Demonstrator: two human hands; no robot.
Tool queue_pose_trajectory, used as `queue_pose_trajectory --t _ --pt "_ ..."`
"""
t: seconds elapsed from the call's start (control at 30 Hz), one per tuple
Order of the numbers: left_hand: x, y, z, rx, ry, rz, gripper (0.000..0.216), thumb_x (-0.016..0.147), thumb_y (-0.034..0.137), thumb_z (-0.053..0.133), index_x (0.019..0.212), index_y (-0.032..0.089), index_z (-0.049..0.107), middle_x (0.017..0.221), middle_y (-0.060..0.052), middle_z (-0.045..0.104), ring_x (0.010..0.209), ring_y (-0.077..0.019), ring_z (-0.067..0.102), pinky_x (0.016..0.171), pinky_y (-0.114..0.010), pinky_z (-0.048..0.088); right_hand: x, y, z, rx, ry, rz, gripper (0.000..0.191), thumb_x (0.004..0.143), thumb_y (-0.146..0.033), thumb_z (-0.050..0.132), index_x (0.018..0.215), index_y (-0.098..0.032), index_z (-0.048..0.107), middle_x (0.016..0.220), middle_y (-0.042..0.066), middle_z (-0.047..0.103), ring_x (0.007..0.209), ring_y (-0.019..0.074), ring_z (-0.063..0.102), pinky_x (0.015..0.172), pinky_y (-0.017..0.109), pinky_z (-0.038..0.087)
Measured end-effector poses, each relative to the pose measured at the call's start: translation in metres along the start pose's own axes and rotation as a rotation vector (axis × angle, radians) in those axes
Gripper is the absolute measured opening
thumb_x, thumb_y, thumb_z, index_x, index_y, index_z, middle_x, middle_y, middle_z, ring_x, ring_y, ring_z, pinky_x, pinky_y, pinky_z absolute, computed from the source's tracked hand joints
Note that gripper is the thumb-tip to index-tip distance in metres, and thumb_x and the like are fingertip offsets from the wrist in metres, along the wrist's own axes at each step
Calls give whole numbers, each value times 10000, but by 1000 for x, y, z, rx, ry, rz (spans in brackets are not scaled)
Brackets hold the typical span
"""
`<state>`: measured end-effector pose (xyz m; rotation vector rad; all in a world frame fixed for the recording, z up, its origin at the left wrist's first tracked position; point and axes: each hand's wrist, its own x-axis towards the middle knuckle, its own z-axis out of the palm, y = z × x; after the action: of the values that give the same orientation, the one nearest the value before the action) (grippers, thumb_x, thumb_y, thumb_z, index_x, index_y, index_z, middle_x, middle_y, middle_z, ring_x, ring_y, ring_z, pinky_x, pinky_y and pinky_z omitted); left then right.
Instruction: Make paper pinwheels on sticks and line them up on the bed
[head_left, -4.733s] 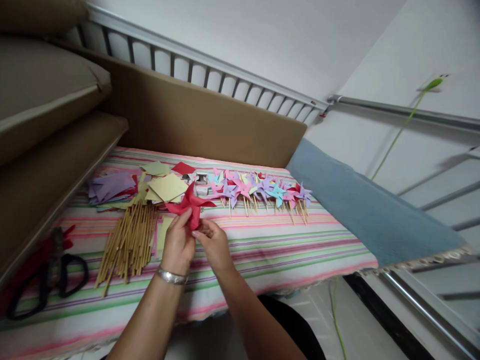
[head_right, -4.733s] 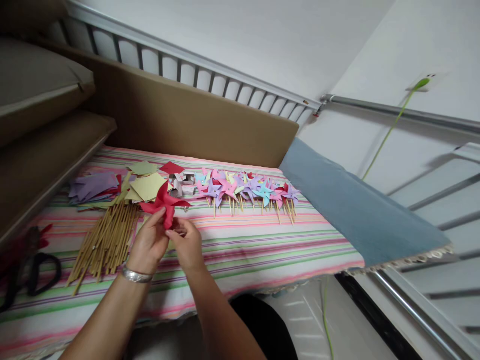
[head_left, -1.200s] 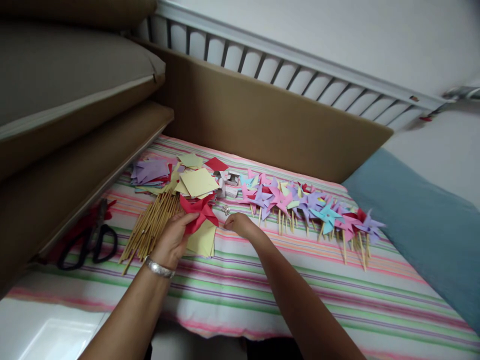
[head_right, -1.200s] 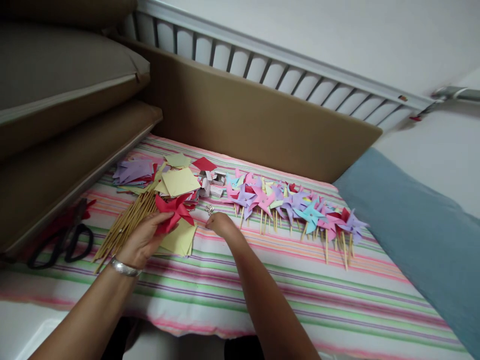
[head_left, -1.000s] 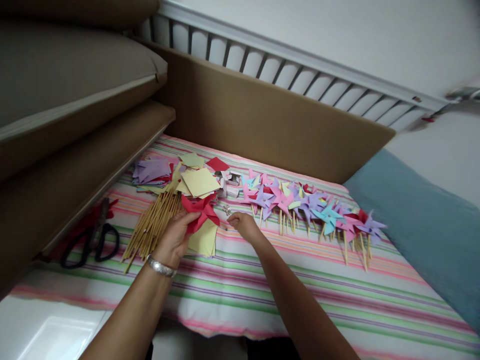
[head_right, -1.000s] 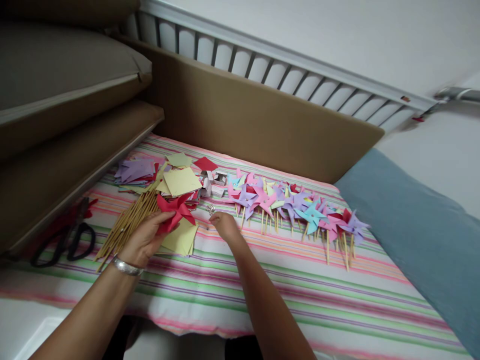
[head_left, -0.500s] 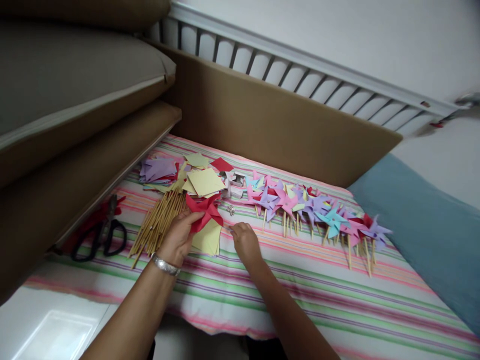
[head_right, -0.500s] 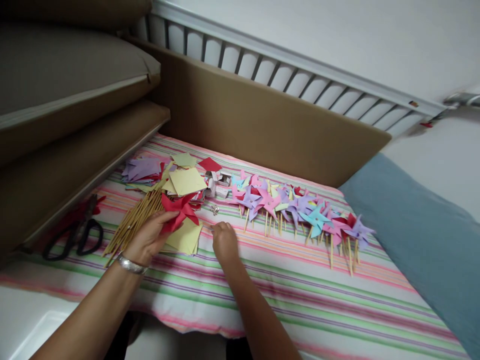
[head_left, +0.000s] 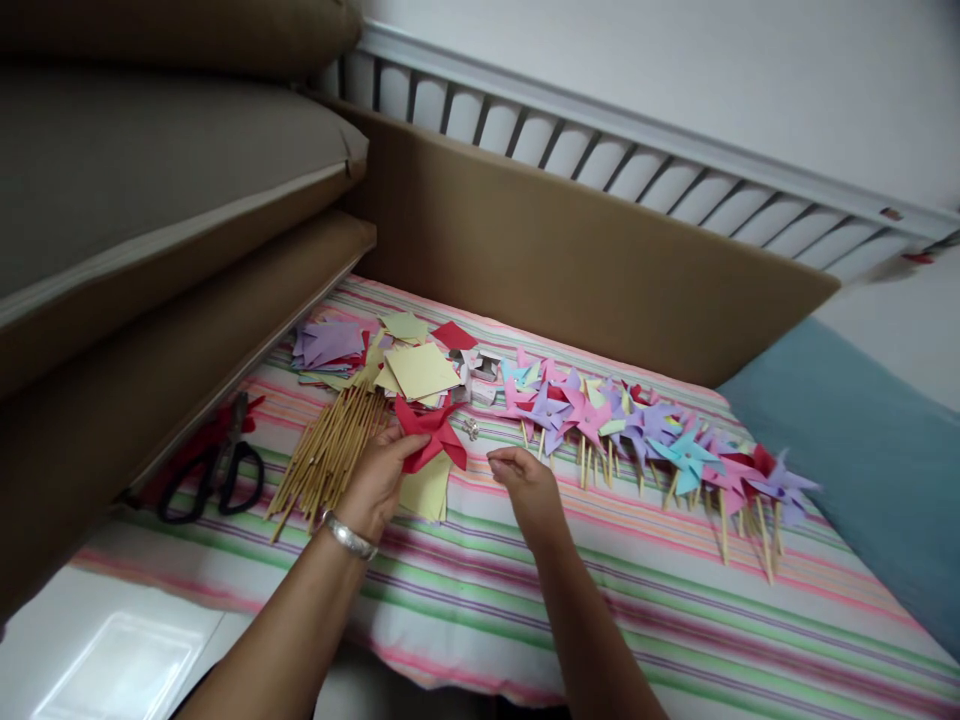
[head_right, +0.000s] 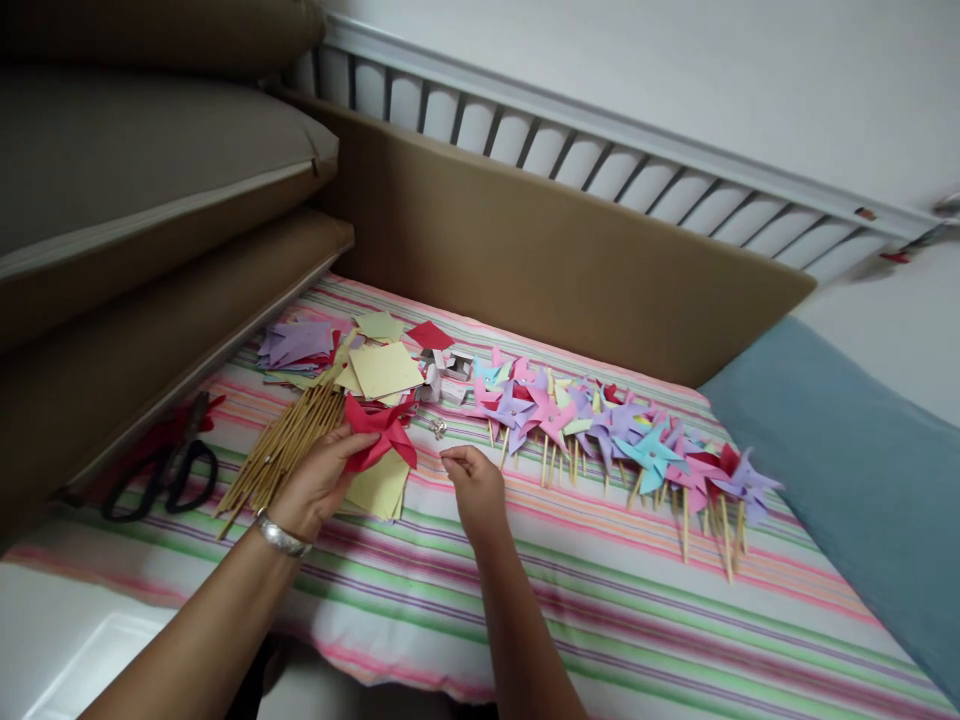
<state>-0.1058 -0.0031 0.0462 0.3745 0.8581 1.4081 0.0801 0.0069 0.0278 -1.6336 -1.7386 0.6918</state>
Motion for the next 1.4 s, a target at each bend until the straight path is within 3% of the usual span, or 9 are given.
queue_pose_trajectory --t 0.07,0.13,0.23,0.33,0.43,0.53,0.8,1.17,1.4 --pt "1 -5 4 48 -4 5 203 531 140 750 728 124 703 702 -45 712 609 -129 618 638 -234 444 -8 -12 -10 268 14 39 162 766 -285 531 839 -175 625 774 51 675 720 186 624 678 303 500" --pt "2 -13 9 97 -2 4 224 538 162 751 753 121 706 719 -55 712 618 -140 621 638 -242 443 -14 -21 -16 392 30 -14 122 738 -284 572 786 -192 637 780 46 664 752 190 615 712 315 489" --pt "3 -28 17 162 20 9 239 536 179 757 764 122 711 701 -51 707 608 -134 611 619 -232 433 -16 -25 -20 400 51 -110 81 725 -249 584 722 -217 658 1039 66 633 999 222 570 836 344 451" --pt "2 -41 29 204 25 29 236 545 182 756 771 127 715 707 -50 709 623 -129 608 634 -227 432 -14 -19 -22 418 10 -59 87 717 -230 590 717 -233 677 1334 48 468 1225 251 427 911 368 415" --pt "0 -52 42 231 0 35 216 558 182 751 764 127 717 713 -53 712 630 -128 605 651 -233 438 -9 -8 -24 426 -10 -7 86 708 -215 603 714 -232 687 1419 31 371 1305 250 331 1006 393 326" --pt "1 -62 53 264 -35 21 195 574 192 745 757 130 721 703 -48 710 610 -119 591 628 -226 434 -5 1 -28 449 -17 10 87 701 -193 613 714 -222 694 1435 34 348 1327 236 299 1052 381 256" --pt "5 -78 71 276 -100 -9 204 572 192 756 770 148 731 706 -39 715 609 -117 594 628 -224 439 0 13 -43 479 -26 120 91 683 -187 630 731 -207 705 1392 51 415 1316 229 327 1056 357 253" --pt "1 -71 68 269 -115 4 191 597 190 749 776 131 719 729 -40 716 633 -106 588 642 -211 435 -2 11 -41 508 26 92 67 678 -209 637 725 -206 685 1323 102 495 1308 236 343 1044 399 249" --pt "0 -65 64 257 -121 1 184 618 191 736 789 126 718 732 -34 717 642 -98 591 661 -209 439 -1 9 -34 504 51 23 59 696 -220 630 712 -205 685 1396 87 418 1306 240 341 1059 385 227"
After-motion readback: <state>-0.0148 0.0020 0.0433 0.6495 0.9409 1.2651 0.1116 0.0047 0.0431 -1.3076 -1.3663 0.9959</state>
